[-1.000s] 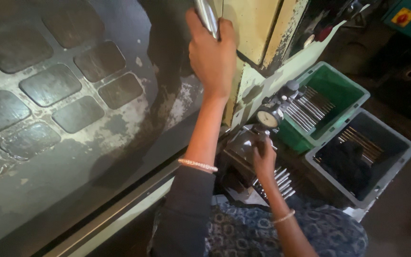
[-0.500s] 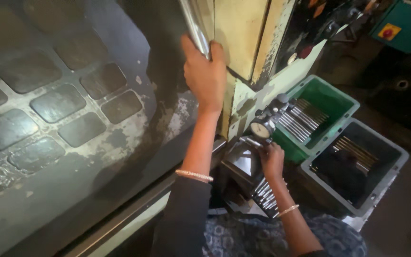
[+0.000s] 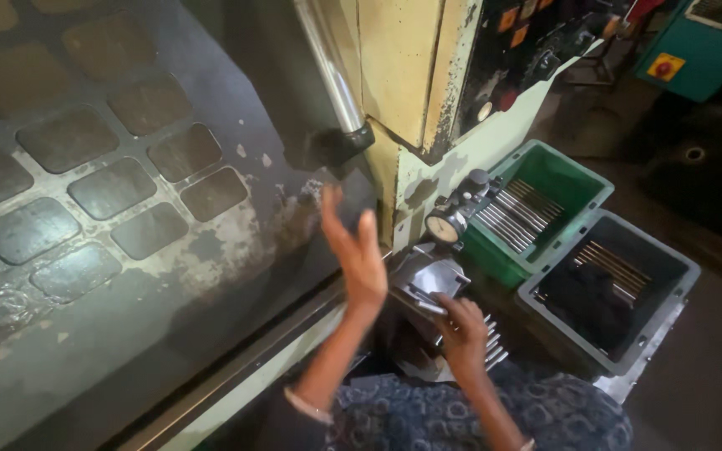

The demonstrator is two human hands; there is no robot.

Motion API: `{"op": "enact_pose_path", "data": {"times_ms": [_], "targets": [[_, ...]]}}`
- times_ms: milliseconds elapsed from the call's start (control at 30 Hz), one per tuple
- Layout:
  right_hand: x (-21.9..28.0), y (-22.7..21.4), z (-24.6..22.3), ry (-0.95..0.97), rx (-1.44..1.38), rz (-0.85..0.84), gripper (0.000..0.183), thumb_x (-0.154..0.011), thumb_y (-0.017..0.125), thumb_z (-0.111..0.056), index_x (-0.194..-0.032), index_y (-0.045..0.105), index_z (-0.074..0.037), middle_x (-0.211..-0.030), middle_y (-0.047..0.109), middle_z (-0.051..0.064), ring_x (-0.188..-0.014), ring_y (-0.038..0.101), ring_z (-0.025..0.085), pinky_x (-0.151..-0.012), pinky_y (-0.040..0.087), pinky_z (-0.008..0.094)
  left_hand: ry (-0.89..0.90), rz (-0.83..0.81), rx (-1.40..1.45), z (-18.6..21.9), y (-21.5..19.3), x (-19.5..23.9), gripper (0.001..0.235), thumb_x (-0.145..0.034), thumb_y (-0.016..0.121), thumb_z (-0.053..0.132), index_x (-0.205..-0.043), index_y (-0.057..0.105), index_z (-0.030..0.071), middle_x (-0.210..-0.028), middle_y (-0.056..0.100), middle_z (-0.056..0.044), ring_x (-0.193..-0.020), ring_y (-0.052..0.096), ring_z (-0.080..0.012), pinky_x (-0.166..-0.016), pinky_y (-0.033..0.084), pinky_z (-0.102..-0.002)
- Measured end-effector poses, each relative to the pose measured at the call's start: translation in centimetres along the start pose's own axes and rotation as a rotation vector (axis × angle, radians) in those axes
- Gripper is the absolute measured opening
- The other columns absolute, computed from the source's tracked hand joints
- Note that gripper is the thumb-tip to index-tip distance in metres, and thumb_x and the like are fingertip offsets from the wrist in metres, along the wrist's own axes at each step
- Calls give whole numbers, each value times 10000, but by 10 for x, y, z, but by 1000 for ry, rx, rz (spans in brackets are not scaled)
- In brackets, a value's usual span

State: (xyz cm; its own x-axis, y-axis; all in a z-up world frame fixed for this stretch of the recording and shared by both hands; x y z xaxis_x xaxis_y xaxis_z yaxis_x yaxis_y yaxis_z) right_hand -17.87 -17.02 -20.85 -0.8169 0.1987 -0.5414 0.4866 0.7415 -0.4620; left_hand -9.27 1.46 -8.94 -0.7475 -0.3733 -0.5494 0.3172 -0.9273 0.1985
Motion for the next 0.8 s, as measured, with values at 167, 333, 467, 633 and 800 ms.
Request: {"op": "enact_pose_path", "data": {"times_ms": [167,333,467,633,800], "targets": [[-2,6,-57,38,-193,-58,468,-701,760,49,-1149,715,-77,-902,661,109,-846,658,286,-736,525,373,-757,27,738,-50,-23,98,616,-1026,470,501,-1428,551,42,-1400,621,-109,-1312,560,-237,-1094,430,-378],[2,20,-115,-30,-70,-271,332,-681,798,-33,-999,710,-70,-956,704,142,-920,670,372,-754,534,427,-1017,180,778,-62,-48,148,516,-936,560,503,-1290,636,134,-1156,734,-72,-1073,684,-221,-961,518,-373],[9,20,-126,-58,-55,-330,294,-713,790,-76,-999,724,-75,-928,709,143,-910,670,381,-781,523,454,-1008,247,829,-72,-60,145,385,-927,649,451,-1148,628,137,-997,725,-85,-930,700,-233,-864,557,-393],[-1,8,-129,13,-85,-322,274,-748,797,-120,-1007,740,-53,-916,736,140,-866,712,336,-741,546,415,-1141,277,866,-65,-61,131,397,-926,614,538,-1041,638,159,-966,732,-62,-850,698,-221,-763,573,-365],[-29,-10,-117,539,-372,-386,227,-902,749,-199,-1039,809,-29,-711,707,73,-621,565,120,-563,436,313,-1104,209,943,-44,-57,118,377,-892,629,501,-1002,651,141,-936,731,-49,-807,714,-207,-699,590,-364]]}}
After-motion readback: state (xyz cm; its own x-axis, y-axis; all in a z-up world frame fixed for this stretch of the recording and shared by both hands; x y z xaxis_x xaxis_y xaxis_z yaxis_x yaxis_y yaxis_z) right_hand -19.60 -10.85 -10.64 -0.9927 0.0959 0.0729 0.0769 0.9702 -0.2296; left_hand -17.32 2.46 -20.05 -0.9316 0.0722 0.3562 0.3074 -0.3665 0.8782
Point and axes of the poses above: each hand's wrist, its own x-axis away from the middle knuckle, its own y-axis out of the palm, z = x × y, the point moved 4 cm from there along -x, towards the middle knuckle
